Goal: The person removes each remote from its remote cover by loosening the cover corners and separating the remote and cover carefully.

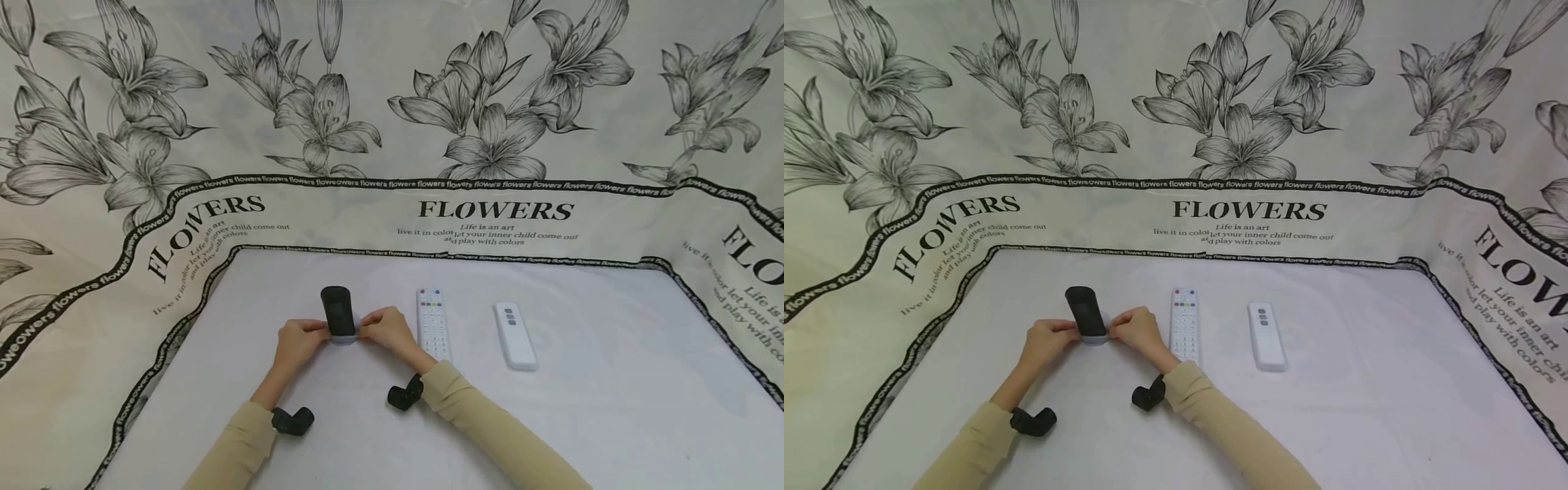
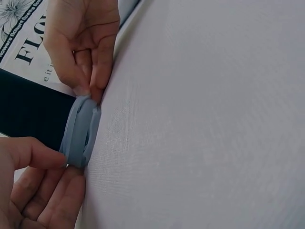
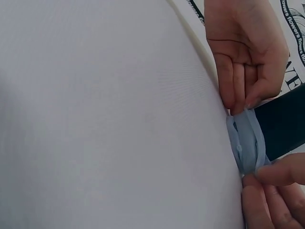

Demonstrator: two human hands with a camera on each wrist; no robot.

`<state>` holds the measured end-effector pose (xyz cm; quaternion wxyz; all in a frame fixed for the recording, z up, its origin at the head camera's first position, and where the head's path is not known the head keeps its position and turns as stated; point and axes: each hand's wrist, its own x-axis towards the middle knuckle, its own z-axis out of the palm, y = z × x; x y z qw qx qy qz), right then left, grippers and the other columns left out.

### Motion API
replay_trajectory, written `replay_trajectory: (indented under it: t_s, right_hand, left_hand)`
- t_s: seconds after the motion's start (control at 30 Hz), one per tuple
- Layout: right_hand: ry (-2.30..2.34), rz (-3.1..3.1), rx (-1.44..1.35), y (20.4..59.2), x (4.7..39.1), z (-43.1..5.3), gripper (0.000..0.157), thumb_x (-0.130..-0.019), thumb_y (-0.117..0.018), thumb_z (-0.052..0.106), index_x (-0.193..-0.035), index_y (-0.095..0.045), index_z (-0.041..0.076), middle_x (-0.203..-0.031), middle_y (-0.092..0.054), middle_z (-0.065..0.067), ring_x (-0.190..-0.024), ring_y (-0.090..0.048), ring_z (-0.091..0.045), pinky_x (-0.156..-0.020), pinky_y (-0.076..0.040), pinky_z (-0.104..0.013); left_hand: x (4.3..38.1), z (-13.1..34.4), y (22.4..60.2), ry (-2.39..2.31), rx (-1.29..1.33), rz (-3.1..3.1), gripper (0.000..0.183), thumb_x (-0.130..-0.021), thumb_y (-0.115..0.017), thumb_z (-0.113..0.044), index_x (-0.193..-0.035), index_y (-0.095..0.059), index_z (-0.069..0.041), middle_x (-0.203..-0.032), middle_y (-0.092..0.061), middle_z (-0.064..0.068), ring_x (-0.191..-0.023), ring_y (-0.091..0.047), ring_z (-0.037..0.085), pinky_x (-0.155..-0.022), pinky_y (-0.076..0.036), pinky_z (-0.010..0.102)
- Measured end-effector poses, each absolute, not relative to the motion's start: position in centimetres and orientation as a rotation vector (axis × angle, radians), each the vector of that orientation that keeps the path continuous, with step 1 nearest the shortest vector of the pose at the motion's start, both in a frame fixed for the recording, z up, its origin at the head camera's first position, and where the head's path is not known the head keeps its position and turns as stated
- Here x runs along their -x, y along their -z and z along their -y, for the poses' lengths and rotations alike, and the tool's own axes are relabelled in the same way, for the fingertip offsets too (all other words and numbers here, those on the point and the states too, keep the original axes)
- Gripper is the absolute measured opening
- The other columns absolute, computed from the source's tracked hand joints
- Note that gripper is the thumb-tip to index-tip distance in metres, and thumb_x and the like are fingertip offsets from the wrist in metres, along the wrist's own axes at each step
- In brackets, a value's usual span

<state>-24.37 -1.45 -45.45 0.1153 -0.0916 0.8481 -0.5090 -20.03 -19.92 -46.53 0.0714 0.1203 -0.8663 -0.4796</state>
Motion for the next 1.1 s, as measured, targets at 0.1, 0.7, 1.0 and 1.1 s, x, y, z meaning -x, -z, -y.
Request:
replay_trajectory:
  t_s: [0.1,0.7,1.0,1.1]
  right_hand:
    - [1.494,-2.454,0.252,45.4,24.6,1.3,0.018,-0.074,-0.075,0.009,-0.089,-0.075,0.0,-0.08,-0.074,-0.01,-0.06,-0.06,-0.004,-0.06,-0.048,-0.017]
    - [1.664,-2.067,0.263,45.2,24.6,0.5,0.028,-0.092,-0.06,0.002,-0.115,-0.061,-0.013,-0.107,-0.068,-0.026,-0.079,-0.068,-0.011,-0.075,-0.058,-0.027]
    - [1.764,-2.015,0.2,45.0,24.0,0.8,0.028,-0.094,-0.058,0.005,-0.116,-0.061,-0.013,-0.108,-0.068,-0.027,-0.072,-0.066,-0.006,-0.075,-0.058,-0.026]
    - [1.771,-2.036,0.182,44.8,23.9,0.8,0.028,-0.095,-0.058,0.008,-0.116,-0.063,-0.011,-0.106,-0.069,-0.026,-0.072,-0.066,-0.006,-0.075,-0.058,-0.026]
  left_hand:
    - [20.0,19.9,46.5,1.454,-0.367,2.616,0.021,-0.077,-0.07,-0.015,-0.093,-0.077,-0.003,-0.087,-0.075,0.011,-0.084,-0.067,0.019,-0.071,-0.05,0.027]
    - [19.4,19.7,46.4,1.585,-0.216,2.573,0.028,-0.089,-0.06,-0.007,-0.112,-0.067,0.007,-0.107,-0.07,0.024,-0.083,-0.072,0.023,-0.069,-0.055,0.023]
    - [19.4,19.3,46.7,1.613,-0.135,2.451,0.025,-0.093,-0.055,-0.004,-0.112,-0.064,0.011,-0.102,-0.069,0.028,-0.091,-0.071,0.033,-0.07,-0.055,0.022]
    - [19.4,19.2,46.8,1.65,-0.125,2.399,0.025,-0.093,-0.057,-0.004,-0.111,-0.064,0.012,-0.104,-0.068,0.029,-0.091,-0.071,0.034,-0.068,-0.054,0.018]
